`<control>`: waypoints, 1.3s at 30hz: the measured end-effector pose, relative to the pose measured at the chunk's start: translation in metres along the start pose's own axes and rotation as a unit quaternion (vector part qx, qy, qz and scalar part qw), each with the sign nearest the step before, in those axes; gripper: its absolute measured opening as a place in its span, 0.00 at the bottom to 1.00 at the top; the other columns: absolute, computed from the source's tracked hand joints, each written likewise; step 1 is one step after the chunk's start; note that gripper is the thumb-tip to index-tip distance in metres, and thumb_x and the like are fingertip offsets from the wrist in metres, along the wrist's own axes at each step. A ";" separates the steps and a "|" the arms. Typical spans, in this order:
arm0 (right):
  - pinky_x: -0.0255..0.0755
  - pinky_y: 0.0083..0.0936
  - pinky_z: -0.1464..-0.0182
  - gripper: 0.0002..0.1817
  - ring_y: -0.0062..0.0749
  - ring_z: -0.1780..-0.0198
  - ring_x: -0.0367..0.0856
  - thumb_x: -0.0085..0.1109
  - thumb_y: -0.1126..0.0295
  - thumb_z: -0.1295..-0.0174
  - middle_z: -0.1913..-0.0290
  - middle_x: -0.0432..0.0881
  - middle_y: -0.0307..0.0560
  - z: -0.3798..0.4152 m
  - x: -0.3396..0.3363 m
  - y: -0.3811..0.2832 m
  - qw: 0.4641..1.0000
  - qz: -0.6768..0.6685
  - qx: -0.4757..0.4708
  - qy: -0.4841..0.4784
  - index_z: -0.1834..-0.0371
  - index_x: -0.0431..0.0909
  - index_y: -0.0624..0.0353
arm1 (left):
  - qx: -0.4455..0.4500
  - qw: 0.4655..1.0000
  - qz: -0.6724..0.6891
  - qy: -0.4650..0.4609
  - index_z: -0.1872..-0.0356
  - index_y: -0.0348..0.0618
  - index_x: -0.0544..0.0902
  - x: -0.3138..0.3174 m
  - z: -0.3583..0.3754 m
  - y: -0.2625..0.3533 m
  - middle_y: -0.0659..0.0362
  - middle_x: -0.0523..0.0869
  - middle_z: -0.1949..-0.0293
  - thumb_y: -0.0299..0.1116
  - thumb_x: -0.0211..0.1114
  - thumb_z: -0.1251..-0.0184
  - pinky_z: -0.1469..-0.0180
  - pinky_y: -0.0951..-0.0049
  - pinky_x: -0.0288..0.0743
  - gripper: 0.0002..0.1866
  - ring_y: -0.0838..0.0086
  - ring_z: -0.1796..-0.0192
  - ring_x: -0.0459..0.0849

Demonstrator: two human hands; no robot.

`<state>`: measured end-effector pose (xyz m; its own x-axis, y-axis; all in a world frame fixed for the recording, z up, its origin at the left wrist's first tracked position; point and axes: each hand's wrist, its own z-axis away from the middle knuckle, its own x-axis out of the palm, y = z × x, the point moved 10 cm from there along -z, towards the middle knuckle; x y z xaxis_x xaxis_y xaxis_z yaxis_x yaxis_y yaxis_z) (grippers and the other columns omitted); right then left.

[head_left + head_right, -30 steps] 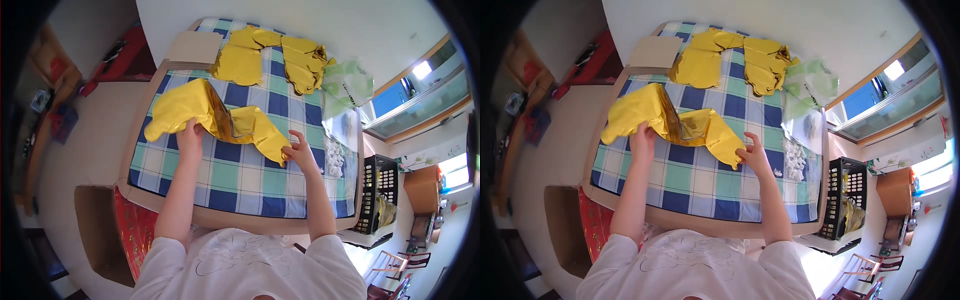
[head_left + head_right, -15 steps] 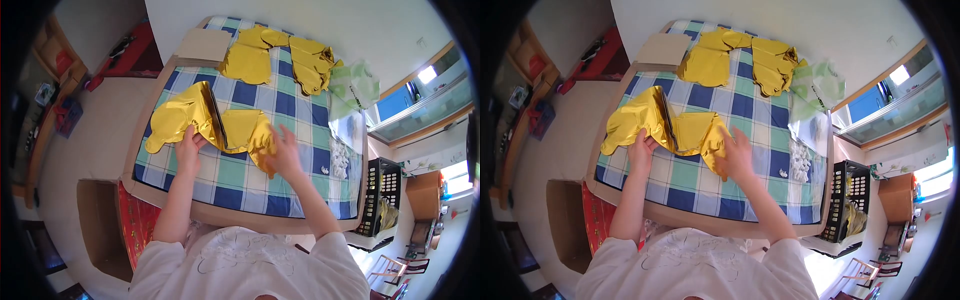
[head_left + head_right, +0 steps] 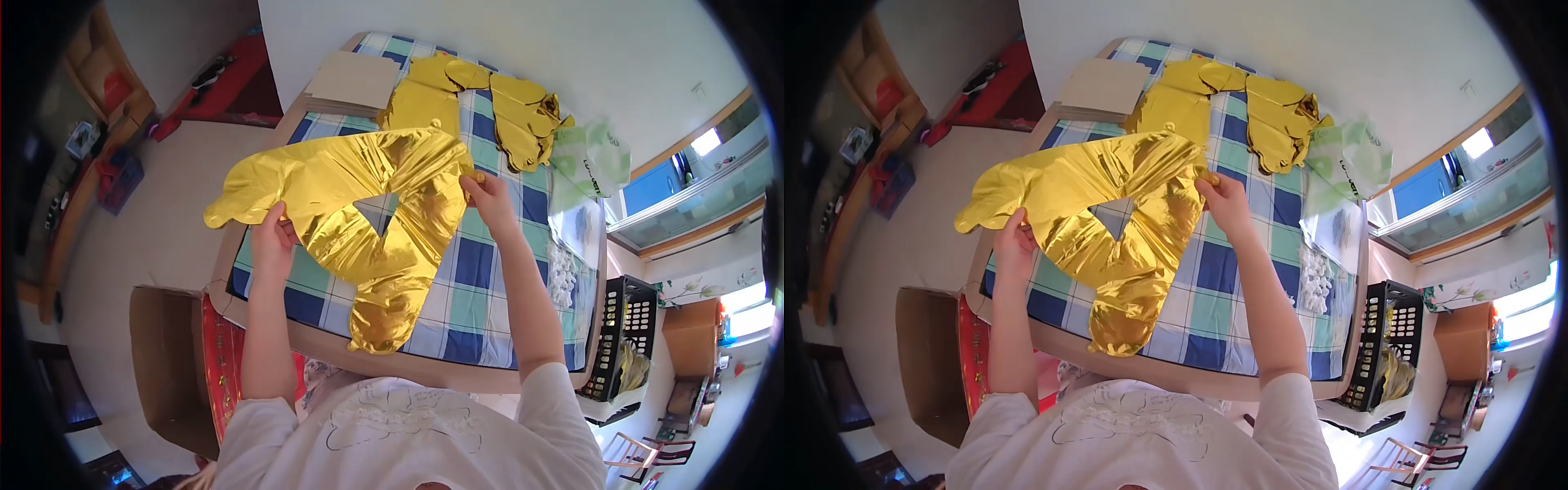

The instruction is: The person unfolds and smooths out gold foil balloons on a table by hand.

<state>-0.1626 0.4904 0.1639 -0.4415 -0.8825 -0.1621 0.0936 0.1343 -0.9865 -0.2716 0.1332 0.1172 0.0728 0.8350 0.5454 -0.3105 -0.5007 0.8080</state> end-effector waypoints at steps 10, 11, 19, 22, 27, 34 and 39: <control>0.80 0.25 0.59 0.14 0.28 0.62 0.84 0.54 0.66 0.34 0.61 0.83 0.43 0.018 0.090 0.022 0.967 -0.213 0.124 -0.061 0.52 0.77 0.65 | 0.026 0.974 -0.220 -0.042 0.55 0.37 0.76 -0.001 -0.098 0.123 0.55 0.85 0.64 0.35 0.61 0.36 0.68 0.74 0.77 0.14 0.74 0.67 0.85; 0.80 0.25 0.58 0.14 0.29 0.62 0.84 0.54 0.66 0.34 0.60 0.83 0.44 0.019 0.101 0.012 0.962 -0.240 0.119 -0.060 0.51 0.76 0.65 | 0.032 0.963 -0.261 -0.058 0.55 0.37 0.77 0.011 -0.098 0.146 0.56 0.85 0.66 0.35 0.62 0.37 0.68 0.74 0.77 0.14 0.75 0.68 0.84; 0.69 0.29 0.39 0.15 0.34 0.42 0.76 0.49 0.84 0.39 0.44 0.78 0.50 -0.007 0.107 -0.117 0.953 -0.143 -0.229 -0.133 0.52 0.81 0.60 | 0.310 0.904 -0.145 -0.257 0.60 0.43 0.80 0.014 -0.039 0.270 0.52 0.76 0.43 0.41 0.65 0.38 0.36 0.61 0.63 0.13 0.68 0.38 0.71; 0.62 0.28 0.34 0.21 0.38 0.36 0.70 0.47 0.89 0.44 0.39 0.74 0.52 0.003 0.108 -0.104 0.946 0.006 -0.288 -0.151 0.55 0.84 0.54 | 0.234 0.827 -0.095 -0.503 0.66 0.42 0.82 0.040 0.020 0.206 0.48 0.69 0.36 0.47 0.61 0.36 0.31 0.58 0.55 0.17 0.60 0.31 0.63; 0.66 0.27 0.38 0.24 0.43 0.40 0.72 0.48 0.91 0.46 0.41 0.76 0.51 0.006 0.139 0.014 0.944 0.156 -0.199 -0.210 0.57 0.85 0.50 | 0.064 0.892 -0.354 -0.274 0.77 0.38 0.82 -0.121 -0.038 0.059 0.46 0.71 0.39 0.49 0.58 0.37 0.33 0.66 0.57 0.22 0.61 0.34 0.67; 0.71 0.29 0.47 0.19 0.43 0.50 0.77 0.50 0.87 0.44 0.52 0.81 0.48 -0.002 0.146 0.019 0.943 0.184 -0.214 -0.175 0.59 0.85 0.51 | 0.067 0.859 -0.475 -0.176 0.76 0.39 0.84 -0.134 -0.046 0.063 0.52 0.79 0.50 0.35 0.60 0.42 0.50 0.77 0.71 0.11 0.74 0.49 0.78; 0.71 0.28 0.47 0.19 0.43 0.49 0.77 0.51 0.86 0.44 0.52 0.81 0.48 -0.002 0.143 0.024 0.948 0.172 -0.206 -0.169 0.59 0.85 0.51 | 0.069 0.865 -0.457 -0.196 0.74 0.38 0.84 -0.134 -0.044 0.057 0.52 0.72 0.39 0.36 0.61 0.42 0.54 0.80 0.71 0.11 0.75 0.56 0.80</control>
<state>-0.2255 0.3679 0.1171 -0.1309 -0.8391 -0.5280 -0.2063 0.5440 -0.8133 -0.3405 0.0030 0.0804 0.5514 0.7688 -0.3238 0.1613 0.2825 0.9456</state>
